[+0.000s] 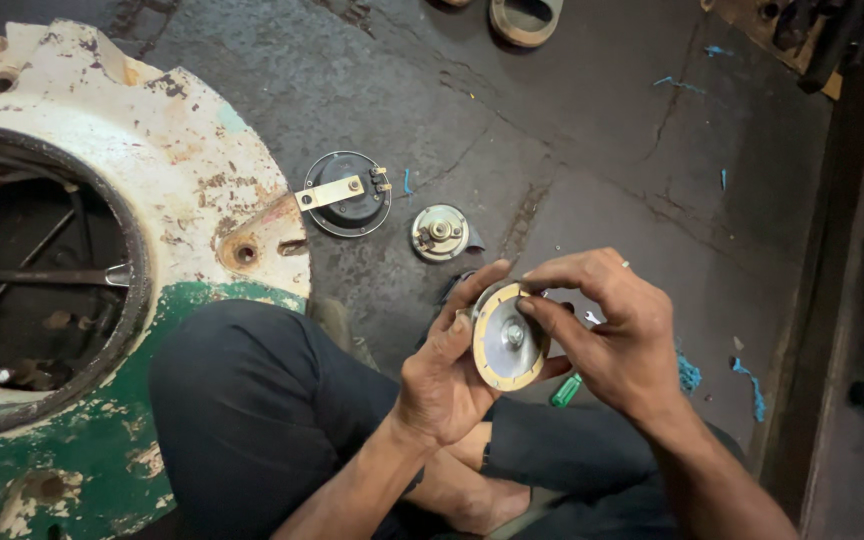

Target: The person assembles a small speaker by hand, placing a gasket, cone, and metal plate onto the base. They use a green screwdriver to tighten screws and secure the components together.

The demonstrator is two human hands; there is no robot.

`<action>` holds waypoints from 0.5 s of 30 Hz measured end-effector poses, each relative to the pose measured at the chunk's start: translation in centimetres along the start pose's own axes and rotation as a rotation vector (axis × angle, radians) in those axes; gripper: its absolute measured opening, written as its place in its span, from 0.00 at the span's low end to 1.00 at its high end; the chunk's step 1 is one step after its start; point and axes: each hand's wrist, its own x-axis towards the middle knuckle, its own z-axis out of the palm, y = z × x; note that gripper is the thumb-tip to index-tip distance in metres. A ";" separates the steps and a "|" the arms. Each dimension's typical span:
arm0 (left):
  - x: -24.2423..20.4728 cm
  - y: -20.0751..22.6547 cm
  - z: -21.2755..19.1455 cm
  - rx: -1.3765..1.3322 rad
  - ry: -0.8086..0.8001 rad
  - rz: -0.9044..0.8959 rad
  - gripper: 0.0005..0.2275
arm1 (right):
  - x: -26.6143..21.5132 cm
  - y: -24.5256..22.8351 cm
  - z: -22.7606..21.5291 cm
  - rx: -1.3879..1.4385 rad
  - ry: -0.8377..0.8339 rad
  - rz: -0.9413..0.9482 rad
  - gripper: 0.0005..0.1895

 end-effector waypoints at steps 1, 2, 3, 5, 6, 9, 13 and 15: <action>0.0 0.0 0.0 -0.001 -0.002 -0.004 0.28 | 0.1 0.0 0.0 -0.015 -0.001 -0.007 0.13; 0.0 -0.1 -0.1 -0.004 -0.005 -0.001 0.28 | 0.1 0.0 -0.1 -0.021 -0.011 -0.026 0.13; 0.0 -0.1 -0.1 -0.006 -0.008 0.001 0.28 | 0.1 0.0 -0.1 -0.026 -0.020 -0.045 0.13; 0.1 -0.1 -0.1 -0.005 -0.006 0.000 0.27 | 0.2 0.0 -0.2 -0.027 -0.033 -0.075 0.12; 0.1 -0.1 -0.1 -0.001 -0.001 -0.002 0.27 | 0.2 0.0 -0.3 -0.021 -0.036 -0.085 0.12; 0.1 0.0 0.0 0.018 -0.001 -0.011 0.27 | 0.4 0.0 -0.4 -0.002 -0.057 -0.103 0.12; 0.0 0.1 0.2 0.036 0.010 -0.018 0.26 | 0.6 0.1 -0.5 -0.031 -0.070 -0.129 0.12; 0.0 0.1 0.3 0.043 0.016 -0.018 0.26 | 0.7 0.0 -0.6 -0.021 -0.070 -0.137 0.12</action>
